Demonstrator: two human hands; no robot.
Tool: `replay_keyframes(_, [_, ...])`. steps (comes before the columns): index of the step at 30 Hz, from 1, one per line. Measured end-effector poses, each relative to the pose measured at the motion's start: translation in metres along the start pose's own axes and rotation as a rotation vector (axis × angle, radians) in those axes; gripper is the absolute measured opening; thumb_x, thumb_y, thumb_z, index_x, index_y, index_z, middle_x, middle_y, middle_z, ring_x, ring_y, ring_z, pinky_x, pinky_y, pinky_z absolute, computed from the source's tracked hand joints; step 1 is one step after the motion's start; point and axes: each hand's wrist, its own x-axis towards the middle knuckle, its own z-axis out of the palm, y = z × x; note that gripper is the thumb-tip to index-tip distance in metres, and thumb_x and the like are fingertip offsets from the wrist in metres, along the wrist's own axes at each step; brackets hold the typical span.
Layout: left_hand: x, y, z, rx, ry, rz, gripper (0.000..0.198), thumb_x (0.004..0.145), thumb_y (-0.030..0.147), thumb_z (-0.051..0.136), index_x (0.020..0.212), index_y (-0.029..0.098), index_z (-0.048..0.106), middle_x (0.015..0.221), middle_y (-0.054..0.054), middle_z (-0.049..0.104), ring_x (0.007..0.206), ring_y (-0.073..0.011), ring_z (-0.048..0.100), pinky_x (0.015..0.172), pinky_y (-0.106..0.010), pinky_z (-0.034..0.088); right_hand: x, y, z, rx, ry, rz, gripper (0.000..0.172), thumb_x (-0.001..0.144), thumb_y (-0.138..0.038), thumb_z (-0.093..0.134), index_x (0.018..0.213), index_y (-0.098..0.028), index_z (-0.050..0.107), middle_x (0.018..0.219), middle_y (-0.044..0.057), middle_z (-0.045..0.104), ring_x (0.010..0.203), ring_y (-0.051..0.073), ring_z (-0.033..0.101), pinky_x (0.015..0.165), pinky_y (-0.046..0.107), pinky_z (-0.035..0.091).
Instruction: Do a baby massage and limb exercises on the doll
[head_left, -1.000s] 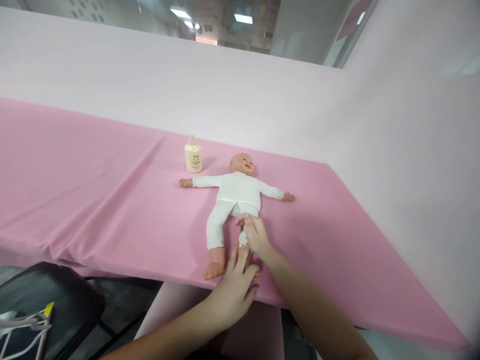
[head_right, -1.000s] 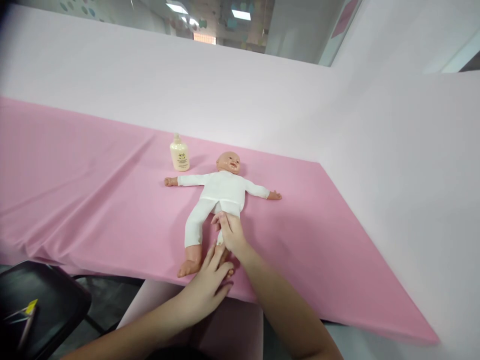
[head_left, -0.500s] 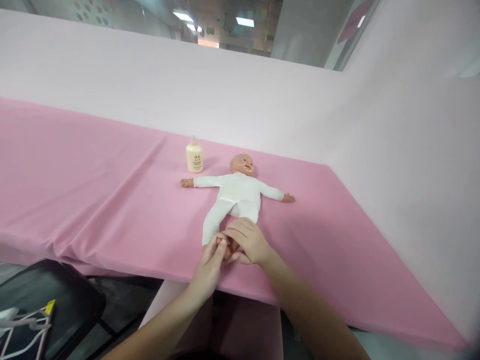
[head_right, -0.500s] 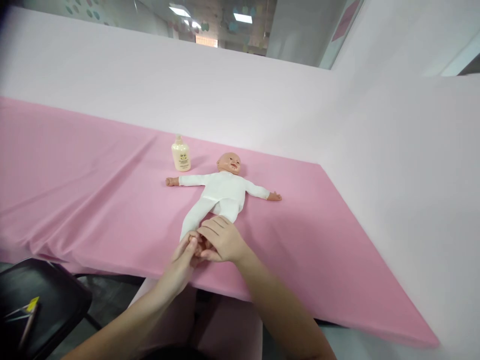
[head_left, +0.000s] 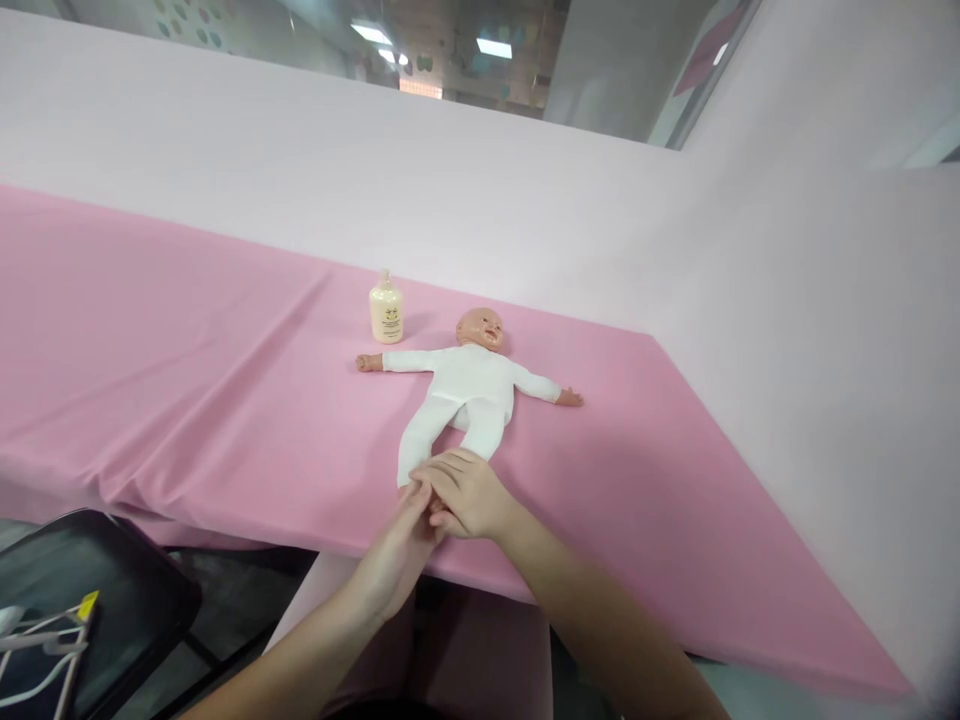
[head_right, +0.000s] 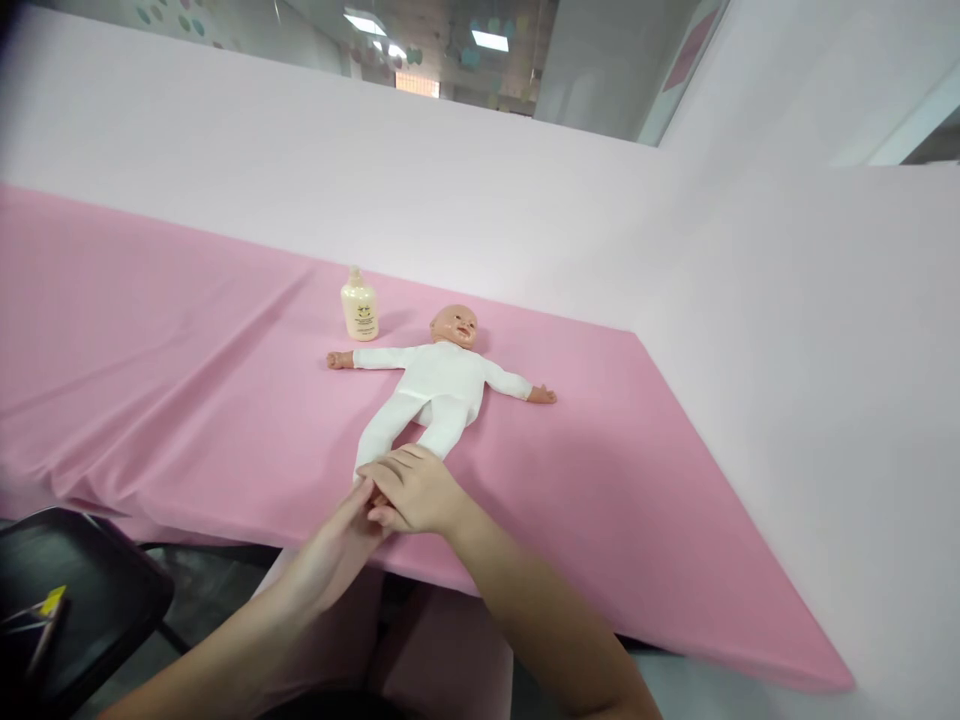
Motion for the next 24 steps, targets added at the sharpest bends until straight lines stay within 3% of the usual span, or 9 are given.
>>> replay_keyframes(3, [0.001,-0.002,-0.011,0.227,-0.058,-0.007,0.030,0.088,0.047,0.073,0.095,0.021,0.059,0.097,-0.003,0.059,0.094,-0.0181,0.058,0.094,-0.035,0.050,-0.002,0.005,-0.002,0.006,-0.029,0.012,0.073,0.106,-0.061,0.009,0.114,-0.016,0.065,0.106,0.012,0.074,0.102,0.022,0.065,0.100,0.044,0.049])
replay_keyframes(8, [-0.001,-0.011,-0.016,0.923,-0.104,0.119,0.024,0.089,0.039,0.066,0.084,0.022,0.050,0.123,-0.009,0.052,0.125,-0.0276,0.050,0.105,-0.039,0.046,-0.003,0.021,-0.020,0.044,0.090,0.176,0.058,0.108,-0.053,0.018,0.111,-0.022,0.068,0.112,0.009,0.074,0.110,0.023,0.064,0.112,0.047,0.039])
replay_keyframes(12, [-0.011,-0.011,-0.008,1.137,-0.291,0.075,0.007,0.094,0.030,0.055,0.097,0.024,0.051,0.144,-0.009,0.043,0.137,-0.0260,0.047,0.113,-0.040,0.043,-0.008,0.038,-0.033,0.053,0.198,0.385,0.049,0.109,-0.045,0.025,0.110,-0.024,0.069,0.114,0.009,0.071,0.113,0.024,0.062,0.106,0.046,0.044])
replay_keyframes(13, [-0.013,-0.009,-0.007,1.179,-0.367,0.055,0.011,0.095,0.030,0.055,0.105,0.026,0.054,0.151,-0.008,0.040,0.140,-0.0257,0.046,0.115,-0.041,0.042,-0.010,0.043,-0.034,0.042,0.218,0.440,0.046,0.109,-0.043,0.027,0.111,-0.024,0.069,0.115,0.010,0.071,0.114,0.024,0.062,0.106,0.046,0.044])
replay_keyframes(15, [-0.016,-0.001,-0.008,1.262,-0.541,0.014,0.031,0.095,0.035,0.057,0.126,0.031,0.055,0.163,-0.004,0.032,0.148,-0.0270,0.039,0.119,-0.042,0.039,-0.016,0.055,-0.037,0.003,0.241,0.540,0.040,0.107,-0.039,0.032,0.113,-0.024,0.069,0.117,0.010,0.069,0.118,0.025,0.060,0.107,0.046,0.043])
replay_keyframes(19, [-0.017,0.025,-0.013,1.408,-0.766,-0.025,0.069,0.093,0.046,0.063,0.157,0.039,0.037,0.173,-0.001,0.020,0.156,-0.0331,0.027,0.121,-0.048,0.036,-0.029,0.088,-0.043,-0.105,0.279,0.738,0.029,0.098,-0.036,0.048,0.117,-0.022,0.066,0.124,0.013,0.065,0.124,0.029,0.055,0.111,0.050,0.040])
replay_keyframes(21, [-0.015,0.044,-0.010,1.441,-0.850,-0.022,0.068,0.093,0.048,0.064,0.156,0.039,0.041,0.171,-0.001,0.026,0.153,-0.0339,0.035,0.119,-0.047,0.040,-0.034,0.106,-0.051,-0.169,0.302,0.839,0.030,0.095,-0.035,0.051,0.119,-0.022,0.064,0.127,0.013,0.063,0.124,0.029,0.055,0.111,0.050,0.040])
replay_keyframes(24, [-0.006,0.077,0.002,1.394,-1.027,-0.013,0.054,0.095,0.045,0.064,0.147,0.036,0.055,0.158,-0.001,0.050,0.144,-0.0287,0.049,0.118,-0.040,0.041,-0.040,0.129,-0.070,-0.332,0.247,1.012,0.036,0.093,-0.030,0.049,0.126,-0.020,0.061,0.130,0.015,0.063,0.129,0.030,0.052,0.112,0.050,0.036])
